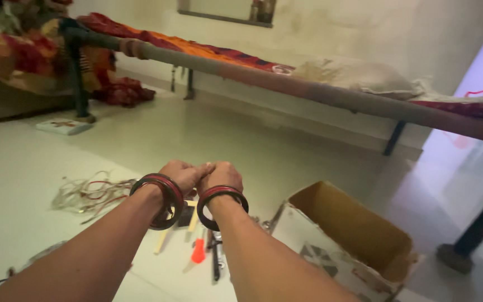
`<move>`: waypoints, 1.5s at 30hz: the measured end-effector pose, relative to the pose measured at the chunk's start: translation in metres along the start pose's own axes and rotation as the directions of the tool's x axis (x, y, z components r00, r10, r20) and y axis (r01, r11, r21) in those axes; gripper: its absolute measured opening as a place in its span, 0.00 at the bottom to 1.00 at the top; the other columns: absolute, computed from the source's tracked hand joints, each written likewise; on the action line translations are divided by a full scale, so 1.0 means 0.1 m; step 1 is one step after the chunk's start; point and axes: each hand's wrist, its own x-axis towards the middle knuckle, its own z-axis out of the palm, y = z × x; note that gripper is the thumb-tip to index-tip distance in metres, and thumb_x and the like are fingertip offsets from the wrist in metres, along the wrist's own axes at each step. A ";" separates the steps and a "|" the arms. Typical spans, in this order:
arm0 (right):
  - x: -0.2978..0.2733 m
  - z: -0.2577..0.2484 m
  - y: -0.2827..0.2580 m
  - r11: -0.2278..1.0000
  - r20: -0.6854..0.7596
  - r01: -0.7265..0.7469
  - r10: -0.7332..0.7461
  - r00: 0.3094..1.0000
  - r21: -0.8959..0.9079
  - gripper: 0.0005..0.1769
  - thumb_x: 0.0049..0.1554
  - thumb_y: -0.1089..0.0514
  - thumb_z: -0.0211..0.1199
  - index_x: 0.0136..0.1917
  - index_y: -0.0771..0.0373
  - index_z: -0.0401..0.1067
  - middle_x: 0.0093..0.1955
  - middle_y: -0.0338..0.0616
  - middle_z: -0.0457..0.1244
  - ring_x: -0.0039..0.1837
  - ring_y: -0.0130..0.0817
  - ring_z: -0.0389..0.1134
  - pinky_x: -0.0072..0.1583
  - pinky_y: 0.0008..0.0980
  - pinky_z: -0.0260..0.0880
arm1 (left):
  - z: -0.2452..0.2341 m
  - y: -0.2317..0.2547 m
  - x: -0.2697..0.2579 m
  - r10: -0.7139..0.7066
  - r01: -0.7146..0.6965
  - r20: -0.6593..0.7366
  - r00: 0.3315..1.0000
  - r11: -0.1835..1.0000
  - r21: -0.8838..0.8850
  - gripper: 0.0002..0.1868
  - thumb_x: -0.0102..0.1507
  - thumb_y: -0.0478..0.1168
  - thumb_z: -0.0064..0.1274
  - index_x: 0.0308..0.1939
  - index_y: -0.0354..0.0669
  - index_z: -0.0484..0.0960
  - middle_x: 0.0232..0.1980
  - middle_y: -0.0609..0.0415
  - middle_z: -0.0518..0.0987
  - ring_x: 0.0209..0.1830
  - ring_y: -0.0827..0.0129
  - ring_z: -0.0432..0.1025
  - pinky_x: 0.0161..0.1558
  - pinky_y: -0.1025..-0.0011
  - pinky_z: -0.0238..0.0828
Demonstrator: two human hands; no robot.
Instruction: The person removes various tools and small items from a cardboard box and arranges them on the floor. Items handled include wrenches, pliers, a screwdriver, glasses, and a small wooden frame. The person places each item in a line on the floor next to the box.
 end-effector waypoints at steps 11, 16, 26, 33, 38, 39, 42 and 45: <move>-0.44 0.64 -0.53 0.977 0.257 0.207 -0.188 0.948 -0.051 0.14 0.49 0.59 0.69 0.51 0.52 0.81 0.58 0.50 0.69 0.61 0.48 0.71 0.64 0.43 0.70 | -1.16 -0.71 -0.21 -0.152 0.192 -0.226 0.962 0.967 0.168 0.26 0.64 0.58 0.52 0.51 0.41 0.87 0.44 0.50 0.87 0.39 0.62 0.80 0.43 0.61 0.77; -0.62 0.98 -0.64 0.919 0.367 0.395 -0.362 0.857 -0.015 0.12 0.48 0.60 0.67 0.47 0.53 0.83 0.54 0.52 0.71 0.60 0.47 0.71 0.65 0.40 0.69 | -1.68 -1.14 -0.47 -0.202 0.280 -0.316 0.927 0.933 0.225 0.27 0.65 0.56 0.53 0.53 0.37 0.88 0.48 0.48 0.88 0.41 0.60 0.82 0.44 0.61 0.78; -1.05 1.49 -0.96 0.823 0.548 0.568 -0.476 0.688 0.002 0.11 0.49 0.59 0.63 0.43 0.51 0.84 0.51 0.49 0.72 0.59 0.46 0.72 0.64 0.40 0.70 | -2.27 -1.61 -1.13 -0.366 0.470 -0.443 0.818 0.870 0.149 0.25 0.65 0.55 0.55 0.52 0.37 0.88 0.48 0.48 0.88 0.41 0.61 0.81 0.40 0.60 0.77; -1.33 1.71 -0.99 0.801 0.696 0.598 -0.429 0.575 -0.001 0.13 0.51 0.59 0.61 0.46 0.49 0.84 0.53 0.49 0.72 0.59 0.44 0.73 0.64 0.39 0.71 | -2.42 -1.81 -1.44 -0.410 0.510 -0.453 0.792 0.852 0.120 0.25 0.64 0.55 0.54 0.51 0.37 0.88 0.43 0.51 0.87 0.37 0.64 0.80 0.33 0.60 0.76; -1.40 1.85 -0.90 0.753 0.781 0.656 -0.376 0.499 -0.057 0.14 0.52 0.59 0.62 0.48 0.49 0.84 0.54 0.50 0.72 0.59 0.45 0.73 0.65 0.39 0.71 | -2.33 -1.93 -1.52 -0.477 0.593 -0.454 0.753 0.791 0.151 0.24 0.65 0.56 0.54 0.53 0.43 0.89 0.37 0.45 0.86 0.30 0.64 0.77 0.30 0.64 0.74; -1.41 1.88 -0.87 0.751 0.792 0.655 -0.351 0.499 -0.080 0.13 0.52 0.58 0.62 0.49 0.48 0.84 0.55 0.50 0.71 0.60 0.45 0.73 0.65 0.40 0.71 | -2.30 -1.95 -1.53 -0.479 0.592 -0.450 0.754 0.792 0.150 0.23 0.65 0.56 0.54 0.53 0.45 0.90 0.36 0.46 0.86 0.29 0.66 0.77 0.30 0.65 0.74; -1.42 1.94 -0.78 0.738 0.822 0.664 -0.297 0.485 -0.125 0.13 0.52 0.57 0.63 0.50 0.47 0.83 0.57 0.48 0.71 0.61 0.45 0.72 0.66 0.41 0.70 | -2.22 -2.04 -1.52 -0.479 0.577 -0.396 0.783 0.798 0.176 0.23 0.65 0.55 0.53 0.52 0.46 0.91 0.32 0.44 0.83 0.25 0.63 0.73 0.28 0.63 0.70; -1.40 2.01 -0.68 0.694 0.851 0.708 -0.288 0.439 -0.131 0.13 0.53 0.57 0.64 0.51 0.46 0.83 0.57 0.47 0.71 0.61 0.45 0.72 0.65 0.41 0.70 | -2.16 -2.13 -1.48 -0.497 0.588 -0.359 0.790 0.781 0.210 0.22 0.64 0.55 0.54 0.51 0.46 0.91 0.31 0.48 0.84 0.24 0.66 0.74 0.30 0.65 0.73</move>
